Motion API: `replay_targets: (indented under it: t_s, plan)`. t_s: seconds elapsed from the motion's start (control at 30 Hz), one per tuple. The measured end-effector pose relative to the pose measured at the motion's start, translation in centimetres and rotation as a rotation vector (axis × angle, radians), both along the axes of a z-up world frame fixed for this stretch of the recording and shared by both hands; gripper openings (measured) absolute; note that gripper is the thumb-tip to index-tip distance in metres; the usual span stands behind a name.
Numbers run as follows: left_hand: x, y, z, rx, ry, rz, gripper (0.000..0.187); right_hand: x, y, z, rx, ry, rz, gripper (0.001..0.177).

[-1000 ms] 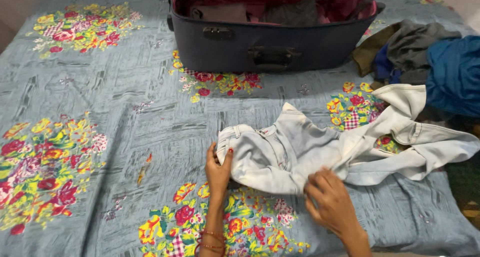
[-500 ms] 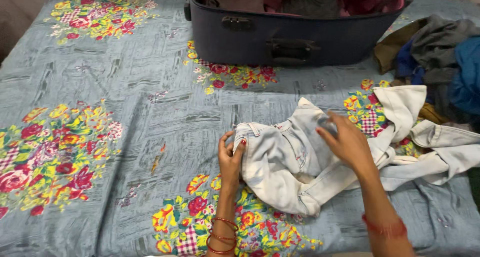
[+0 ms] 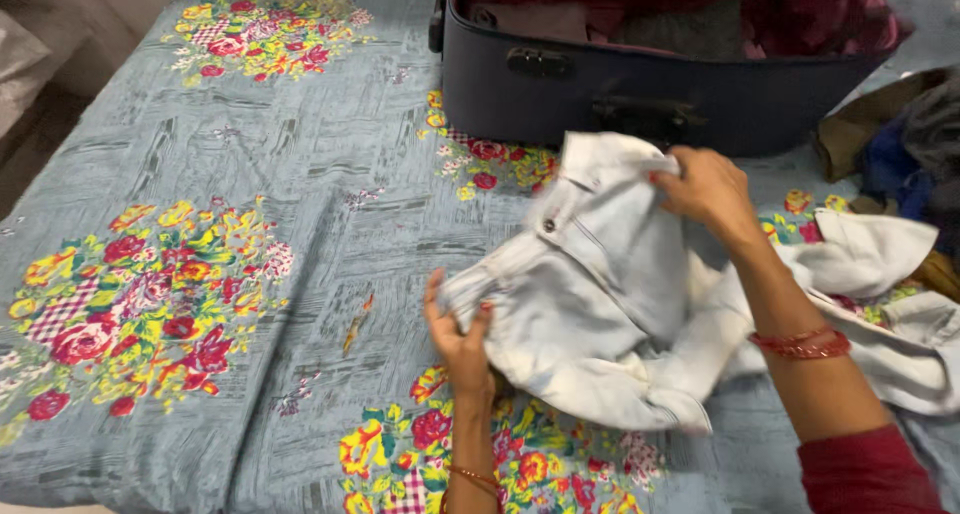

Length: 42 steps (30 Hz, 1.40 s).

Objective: The person folds a pair of brown trousers, a pair of white jeans, and a blue garment on a floral bedsheet, then places each folded item into an open suitcase. The hands smooth and align the garments before folding and packing them.

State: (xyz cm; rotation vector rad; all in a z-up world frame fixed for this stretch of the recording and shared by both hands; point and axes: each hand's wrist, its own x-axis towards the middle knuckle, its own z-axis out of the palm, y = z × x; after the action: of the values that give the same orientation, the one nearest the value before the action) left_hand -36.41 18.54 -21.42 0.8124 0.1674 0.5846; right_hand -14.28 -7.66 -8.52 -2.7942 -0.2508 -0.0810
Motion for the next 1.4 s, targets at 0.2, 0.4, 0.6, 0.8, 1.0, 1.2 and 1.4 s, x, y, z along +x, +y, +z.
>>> replay_targets:
  t_s: [0.2,0.4,0.6,0.8,1.0,1.2,1.4]
  plan:
    - [-0.5,2.2,0.3,0.057,0.008,0.424,0.083,1.9,8.9,0.4,0.258,-0.19,0.166,0.024]
    - [-0.1,3.8,-0.1,0.518,0.435,0.735,0.078,1.5,9.0,-3.5,0.575,0.297,0.358,0.05]
    - [-1.7,0.8,2.6,1.379,0.464,0.887,0.041,-3.6,-1.8,-5.2,-0.22,-0.102,0.28,0.068]
    - [-3.1,-6.9,5.3,1.488,-0.074,0.016,0.041,-8.0,-5.4,-4.5,-0.289,-0.486,0.47,0.036]
    - [-3.5,-6.1,5.8,1.55,-0.021,-0.418,0.031,-17.5,-11.5,-4.1,-0.32,-0.153,0.279,0.039]
    - [-0.8,-7.9,5.5,1.862,0.153,-0.819,0.053,-26.0,-12.9,-5.0,-0.3,0.244,0.273,0.043]
    - [5.6,-11.6,3.0,1.612,-0.1,-0.45,0.022,-23.6,-16.2,-1.8,0.028,0.819,0.373,0.039]
